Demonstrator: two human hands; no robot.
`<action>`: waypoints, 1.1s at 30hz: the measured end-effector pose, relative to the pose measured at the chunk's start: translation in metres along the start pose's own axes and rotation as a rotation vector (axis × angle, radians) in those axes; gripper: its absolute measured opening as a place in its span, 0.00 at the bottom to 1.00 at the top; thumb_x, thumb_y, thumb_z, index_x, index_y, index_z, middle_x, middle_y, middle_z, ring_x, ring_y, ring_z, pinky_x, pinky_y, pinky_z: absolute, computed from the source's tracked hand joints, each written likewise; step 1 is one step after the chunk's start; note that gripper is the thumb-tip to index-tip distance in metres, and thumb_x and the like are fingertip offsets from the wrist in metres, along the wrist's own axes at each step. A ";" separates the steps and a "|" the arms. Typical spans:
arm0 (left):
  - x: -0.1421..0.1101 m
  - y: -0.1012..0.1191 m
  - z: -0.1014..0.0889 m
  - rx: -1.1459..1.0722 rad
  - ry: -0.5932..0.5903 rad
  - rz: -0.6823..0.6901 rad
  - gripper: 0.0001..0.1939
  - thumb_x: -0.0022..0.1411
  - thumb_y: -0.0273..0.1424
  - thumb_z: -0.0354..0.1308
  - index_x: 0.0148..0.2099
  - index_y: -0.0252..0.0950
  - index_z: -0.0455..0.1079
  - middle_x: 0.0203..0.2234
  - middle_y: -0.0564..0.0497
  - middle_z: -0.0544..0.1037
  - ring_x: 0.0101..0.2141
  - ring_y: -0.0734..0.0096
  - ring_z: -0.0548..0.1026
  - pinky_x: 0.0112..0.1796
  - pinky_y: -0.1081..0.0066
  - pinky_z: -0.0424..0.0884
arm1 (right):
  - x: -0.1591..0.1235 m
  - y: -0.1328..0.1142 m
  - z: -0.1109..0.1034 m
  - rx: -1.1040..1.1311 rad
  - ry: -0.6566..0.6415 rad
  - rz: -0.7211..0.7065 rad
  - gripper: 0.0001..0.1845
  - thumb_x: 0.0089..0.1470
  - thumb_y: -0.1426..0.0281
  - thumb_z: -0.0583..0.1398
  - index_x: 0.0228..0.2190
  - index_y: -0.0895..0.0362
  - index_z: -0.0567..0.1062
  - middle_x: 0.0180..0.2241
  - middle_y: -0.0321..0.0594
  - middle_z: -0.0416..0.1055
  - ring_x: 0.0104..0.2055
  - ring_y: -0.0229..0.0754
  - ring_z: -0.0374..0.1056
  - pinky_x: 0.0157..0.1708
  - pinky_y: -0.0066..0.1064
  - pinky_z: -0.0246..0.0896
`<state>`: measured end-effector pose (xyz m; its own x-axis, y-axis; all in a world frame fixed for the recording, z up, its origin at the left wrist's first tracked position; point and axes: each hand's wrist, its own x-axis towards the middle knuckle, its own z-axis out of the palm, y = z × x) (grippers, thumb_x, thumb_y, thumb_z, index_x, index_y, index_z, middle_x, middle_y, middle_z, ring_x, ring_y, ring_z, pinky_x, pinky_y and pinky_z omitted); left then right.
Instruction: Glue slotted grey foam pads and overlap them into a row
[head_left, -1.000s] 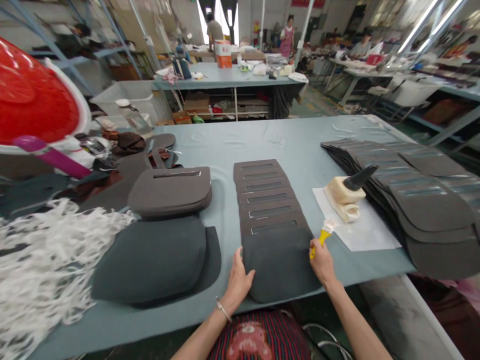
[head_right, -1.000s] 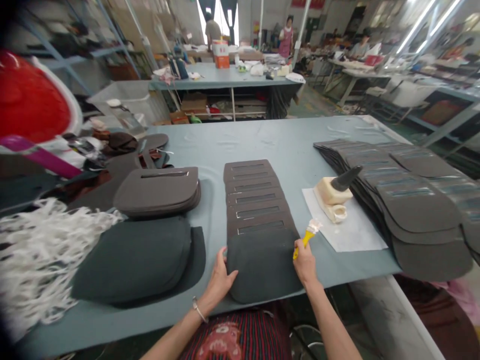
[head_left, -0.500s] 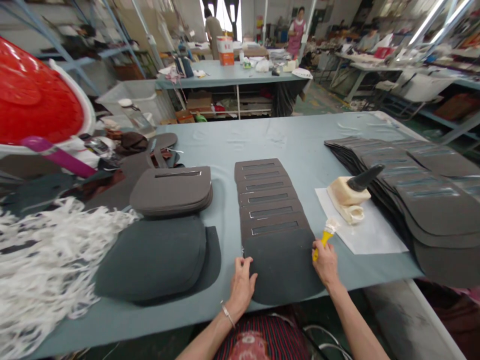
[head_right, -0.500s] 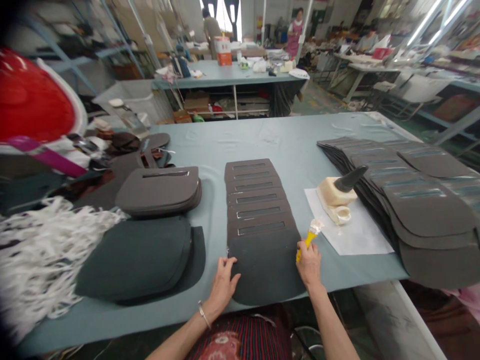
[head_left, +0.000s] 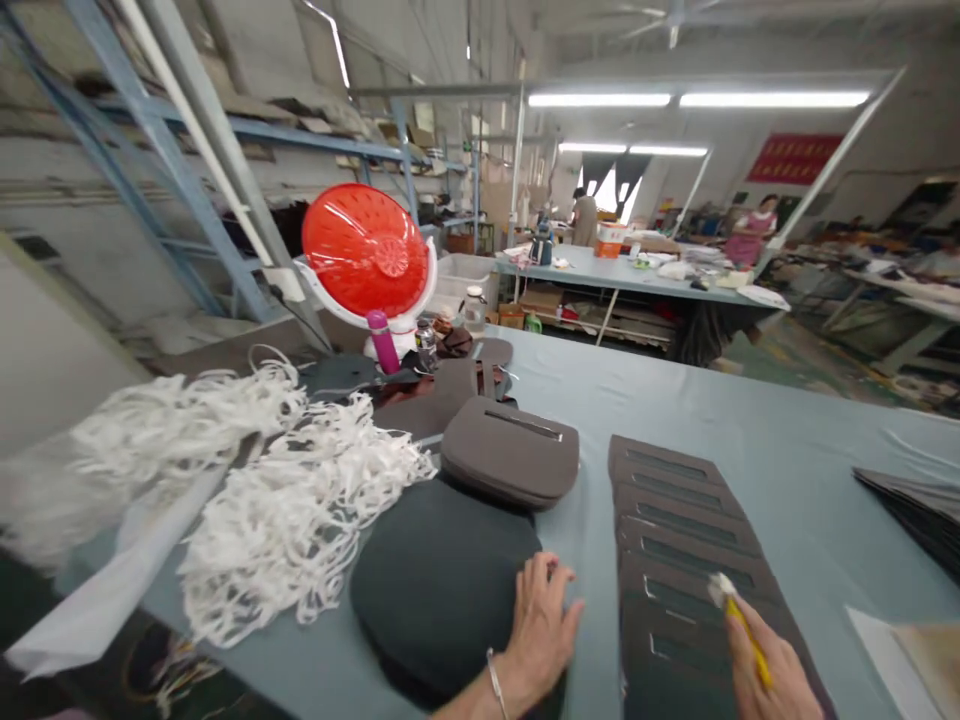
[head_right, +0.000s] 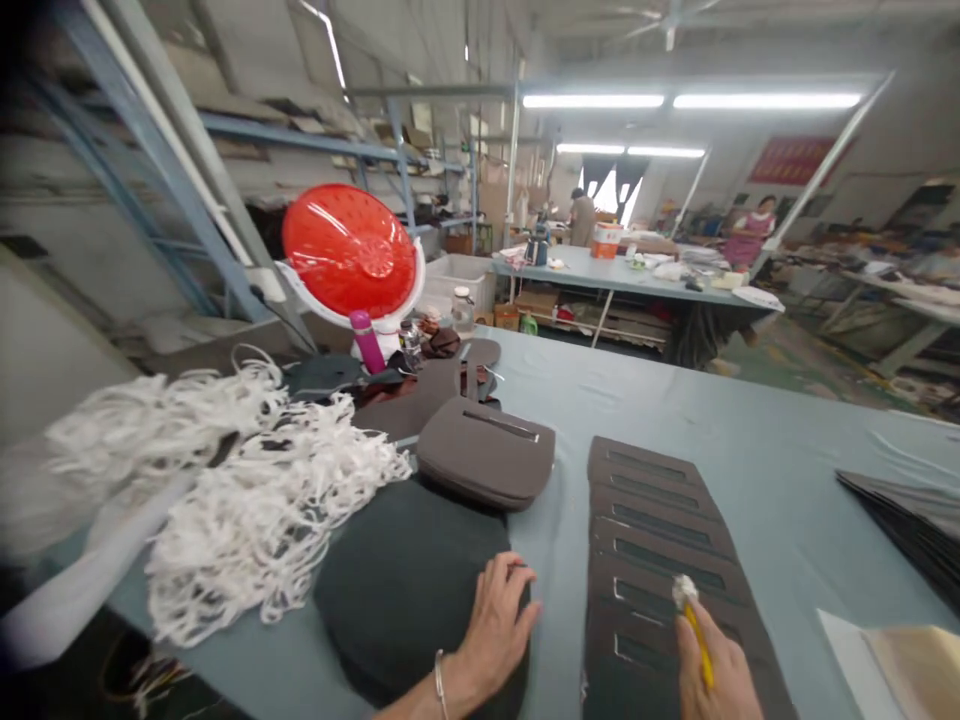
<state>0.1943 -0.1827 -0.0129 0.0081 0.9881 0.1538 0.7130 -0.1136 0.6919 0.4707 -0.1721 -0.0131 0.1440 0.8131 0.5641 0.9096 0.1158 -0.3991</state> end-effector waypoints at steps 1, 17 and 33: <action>0.016 -0.014 -0.019 0.016 0.044 0.008 0.14 0.57 0.27 0.52 0.46 0.42 0.63 0.47 0.49 0.65 0.48 0.64 0.64 0.49 0.60 0.63 | 0.014 -0.036 0.013 0.118 -0.014 0.077 0.29 0.51 0.45 0.49 0.36 0.55 0.75 0.36 0.46 0.74 0.32 0.45 0.69 0.32 0.34 0.64; 0.125 -0.165 -0.108 0.358 0.182 0.126 0.21 0.60 0.35 0.52 0.55 0.37 0.62 0.55 0.43 0.65 0.57 0.57 0.61 0.57 0.52 0.59 | 0.151 -0.358 0.261 0.808 -0.525 0.232 0.15 0.46 0.60 0.59 0.30 0.59 0.74 0.16 0.33 0.67 0.18 0.37 0.63 0.20 0.26 0.56; 0.144 -0.157 -0.109 0.395 0.189 0.099 0.21 0.60 0.27 0.51 0.55 0.44 0.63 0.49 0.46 0.66 0.50 0.58 0.63 0.52 0.53 0.65 | 0.223 -0.247 0.263 0.323 -0.103 0.534 0.20 0.45 0.57 0.56 0.30 0.60 0.76 0.14 0.38 0.70 0.22 0.44 0.69 0.29 0.31 0.59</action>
<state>0.0069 -0.0335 -0.0226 -0.0126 0.9338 0.3575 0.9286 -0.1217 0.3507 0.1758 0.1305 0.0210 0.4921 0.8555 0.1608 0.5571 -0.1676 -0.8134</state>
